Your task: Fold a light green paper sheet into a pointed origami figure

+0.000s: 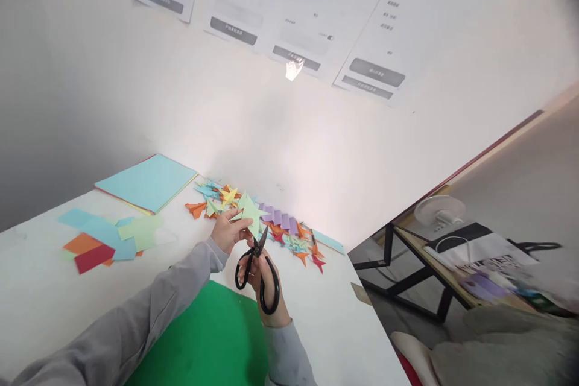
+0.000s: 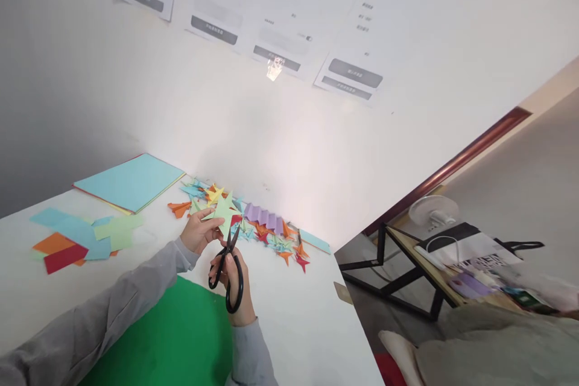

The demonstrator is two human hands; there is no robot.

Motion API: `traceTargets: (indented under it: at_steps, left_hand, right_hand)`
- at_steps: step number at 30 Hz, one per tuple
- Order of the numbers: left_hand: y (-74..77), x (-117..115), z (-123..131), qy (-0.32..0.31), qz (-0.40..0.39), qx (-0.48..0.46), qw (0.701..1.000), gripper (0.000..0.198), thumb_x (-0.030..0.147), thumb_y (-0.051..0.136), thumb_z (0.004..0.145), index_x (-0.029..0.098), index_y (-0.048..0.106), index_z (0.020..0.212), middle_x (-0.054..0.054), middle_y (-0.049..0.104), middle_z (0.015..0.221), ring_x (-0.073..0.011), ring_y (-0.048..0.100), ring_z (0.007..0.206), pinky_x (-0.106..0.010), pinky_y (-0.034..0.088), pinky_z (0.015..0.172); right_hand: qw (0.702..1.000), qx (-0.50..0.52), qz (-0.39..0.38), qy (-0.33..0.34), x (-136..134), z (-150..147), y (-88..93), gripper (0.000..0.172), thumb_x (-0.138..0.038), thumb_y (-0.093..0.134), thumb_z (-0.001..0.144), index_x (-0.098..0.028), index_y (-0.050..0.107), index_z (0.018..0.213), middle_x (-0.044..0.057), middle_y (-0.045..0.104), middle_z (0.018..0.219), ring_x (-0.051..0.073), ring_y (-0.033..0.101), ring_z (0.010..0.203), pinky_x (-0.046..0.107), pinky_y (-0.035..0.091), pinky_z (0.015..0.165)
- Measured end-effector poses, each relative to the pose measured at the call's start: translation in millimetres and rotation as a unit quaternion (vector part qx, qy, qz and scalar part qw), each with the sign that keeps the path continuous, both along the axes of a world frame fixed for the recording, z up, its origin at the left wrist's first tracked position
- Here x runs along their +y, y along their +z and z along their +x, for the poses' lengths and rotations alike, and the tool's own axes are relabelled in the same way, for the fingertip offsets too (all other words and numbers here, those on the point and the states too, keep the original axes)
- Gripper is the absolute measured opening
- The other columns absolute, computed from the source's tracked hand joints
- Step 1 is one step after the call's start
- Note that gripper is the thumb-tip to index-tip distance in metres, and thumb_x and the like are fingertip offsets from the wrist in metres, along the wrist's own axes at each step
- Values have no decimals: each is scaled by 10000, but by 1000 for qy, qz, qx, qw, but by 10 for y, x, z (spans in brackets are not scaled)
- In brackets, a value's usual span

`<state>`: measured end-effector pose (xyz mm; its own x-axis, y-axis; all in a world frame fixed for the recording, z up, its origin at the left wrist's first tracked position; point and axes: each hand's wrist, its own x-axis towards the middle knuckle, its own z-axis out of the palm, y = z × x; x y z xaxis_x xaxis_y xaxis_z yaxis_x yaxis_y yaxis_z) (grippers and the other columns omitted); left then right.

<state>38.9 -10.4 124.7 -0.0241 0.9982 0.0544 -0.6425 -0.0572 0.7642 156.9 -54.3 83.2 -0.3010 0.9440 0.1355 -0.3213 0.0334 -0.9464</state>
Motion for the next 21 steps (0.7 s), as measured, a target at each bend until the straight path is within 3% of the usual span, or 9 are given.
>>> traceTargets:
  at_steps: [3, 7, 13, 21]
  left_hand:
    - [267, -31, -15, 6, 31, -6, 999, 351, 243, 747, 498, 142, 496, 722, 48, 536, 508, -107, 518, 384, -247, 445, 381]
    - [419, -77, -101, 36, 23, -2, 999, 348, 253, 757, 492, 134, 528, 727, 29, 576, 533, -82, 502, 395, -221, 450, 396]
    - [417, -50, -157, 1, 31, 57, 998, 281, 260, 756, 508, 131, 550, 650, 12, 576, 532, -96, 518, 428, -230, 471, 412]
    - [393, -35, -172, 12, 44, 103, 994, 198, 207, 725, 548, 135, 560, 630, 15, 558, 557, -114, 545, 489, -246, 492, 460]
  right_hand:
    - [997, -47, 58, -6, -35, -14, 318, 451, -500, 436, 820, -162, 489, 1113, 46, 568, 780, 140, 536, 597, 276, 442, 532]
    - [984, -148, 100, 7, -167, 20, 588, 468, -501, 426, 828, -174, 469, 1160, 55, 556, 802, 144, 517, 622, 285, 430, 555]
    - [980, -185, 72, 17, -194, 122, 662, 577, -597, 437, 771, -174, 488, 1162, 51, 541, 745, 137, 501, 530, 273, 376, 473]
    - [979, -196, 51, 7, -206, 157, 697, 550, -557, 456, 784, -159, 511, 1160, 30, 534, 672, 94, 432, 434, 239, 308, 410]
